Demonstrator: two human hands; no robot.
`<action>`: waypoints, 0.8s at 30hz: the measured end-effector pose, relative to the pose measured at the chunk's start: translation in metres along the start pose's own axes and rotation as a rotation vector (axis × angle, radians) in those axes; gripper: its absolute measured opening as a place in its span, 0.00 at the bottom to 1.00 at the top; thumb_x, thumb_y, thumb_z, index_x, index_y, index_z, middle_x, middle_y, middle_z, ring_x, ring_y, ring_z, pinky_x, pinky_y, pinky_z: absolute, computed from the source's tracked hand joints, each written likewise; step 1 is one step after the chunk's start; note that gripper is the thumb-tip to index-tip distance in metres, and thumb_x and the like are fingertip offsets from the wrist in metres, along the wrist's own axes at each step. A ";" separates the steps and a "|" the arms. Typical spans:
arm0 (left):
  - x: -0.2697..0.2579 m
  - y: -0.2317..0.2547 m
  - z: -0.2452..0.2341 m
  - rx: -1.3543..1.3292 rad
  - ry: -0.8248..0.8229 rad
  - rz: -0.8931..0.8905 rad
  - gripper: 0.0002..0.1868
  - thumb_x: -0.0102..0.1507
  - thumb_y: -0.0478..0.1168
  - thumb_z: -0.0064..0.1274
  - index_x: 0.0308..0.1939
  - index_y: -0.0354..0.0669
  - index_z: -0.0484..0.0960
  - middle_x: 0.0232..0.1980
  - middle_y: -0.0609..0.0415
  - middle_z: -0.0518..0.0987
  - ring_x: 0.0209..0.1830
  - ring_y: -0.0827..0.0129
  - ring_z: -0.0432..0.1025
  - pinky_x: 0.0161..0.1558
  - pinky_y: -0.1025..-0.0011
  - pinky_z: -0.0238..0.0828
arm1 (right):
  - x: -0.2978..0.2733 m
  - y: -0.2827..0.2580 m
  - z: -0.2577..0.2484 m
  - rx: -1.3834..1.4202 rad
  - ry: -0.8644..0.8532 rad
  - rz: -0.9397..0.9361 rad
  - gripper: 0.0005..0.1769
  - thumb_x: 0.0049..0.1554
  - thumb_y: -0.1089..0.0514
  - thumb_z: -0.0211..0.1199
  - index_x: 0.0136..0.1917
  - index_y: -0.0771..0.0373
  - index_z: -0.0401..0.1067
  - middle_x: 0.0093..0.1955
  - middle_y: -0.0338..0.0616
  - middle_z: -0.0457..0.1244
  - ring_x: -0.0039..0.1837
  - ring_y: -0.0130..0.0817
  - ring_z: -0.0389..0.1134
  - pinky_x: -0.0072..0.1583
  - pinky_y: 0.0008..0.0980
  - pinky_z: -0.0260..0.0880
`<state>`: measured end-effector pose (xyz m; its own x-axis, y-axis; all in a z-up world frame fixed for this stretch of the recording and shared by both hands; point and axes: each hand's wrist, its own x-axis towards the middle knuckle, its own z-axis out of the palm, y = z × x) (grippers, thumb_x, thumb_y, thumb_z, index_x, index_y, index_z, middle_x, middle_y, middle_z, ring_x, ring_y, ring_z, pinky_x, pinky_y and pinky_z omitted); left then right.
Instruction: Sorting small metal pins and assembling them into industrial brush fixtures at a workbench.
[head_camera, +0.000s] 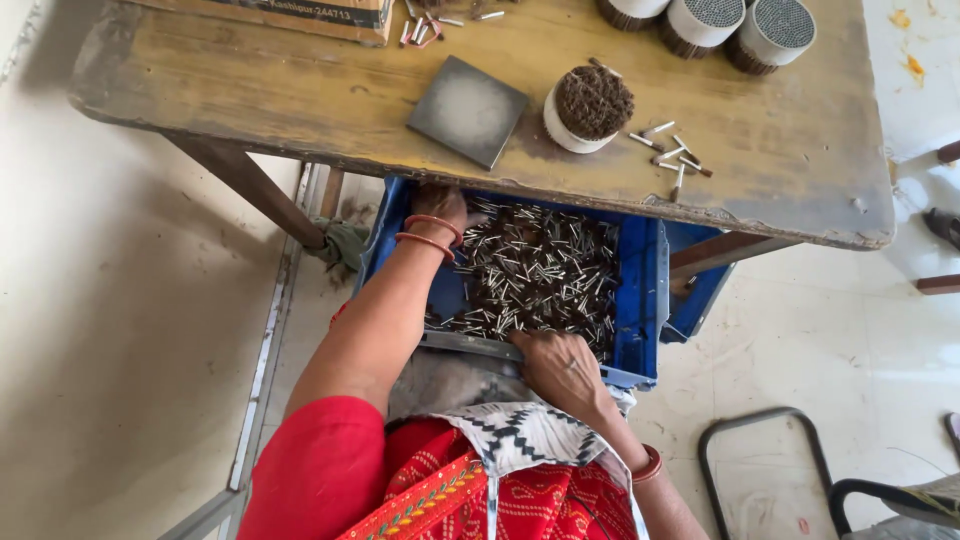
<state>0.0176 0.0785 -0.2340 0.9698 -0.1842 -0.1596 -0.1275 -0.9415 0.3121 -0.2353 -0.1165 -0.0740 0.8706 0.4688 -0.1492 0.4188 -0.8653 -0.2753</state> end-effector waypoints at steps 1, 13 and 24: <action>0.007 -0.008 0.010 0.003 0.002 -0.001 0.61 0.54 0.69 0.66 0.76 0.33 0.57 0.79 0.35 0.57 0.80 0.44 0.51 0.78 0.53 0.45 | 0.003 -0.002 -0.005 0.001 0.003 -0.002 0.07 0.49 0.64 0.62 0.44 0.59 0.73 0.33 0.50 0.68 0.35 0.48 0.71 0.38 0.47 0.69; -0.076 0.068 0.061 0.151 -0.478 0.334 0.53 0.57 0.58 0.60 0.79 0.45 0.51 0.83 0.41 0.46 0.83 0.47 0.46 0.77 0.49 0.51 | 0.008 0.004 -0.002 -0.006 0.045 0.100 0.26 0.52 0.63 0.59 0.65 0.52 0.74 0.37 0.48 0.69 0.37 0.48 0.71 0.39 0.47 0.69; -0.052 0.064 0.053 0.025 -0.536 0.470 0.19 0.63 0.43 0.54 0.55 0.37 0.81 0.57 0.35 0.78 0.59 0.46 0.74 0.58 0.54 0.72 | 0.024 0.016 -0.065 0.787 0.195 -0.279 0.21 0.57 0.42 0.65 0.53 0.60 0.77 0.45 0.47 0.72 0.46 0.46 0.75 0.49 0.41 0.74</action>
<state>-0.0522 0.0128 -0.2549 0.5762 -0.6797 -0.4538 -0.5183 -0.7332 0.4402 -0.1906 -0.1303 -0.0200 0.8216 0.5447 0.1682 0.3859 -0.3142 -0.8674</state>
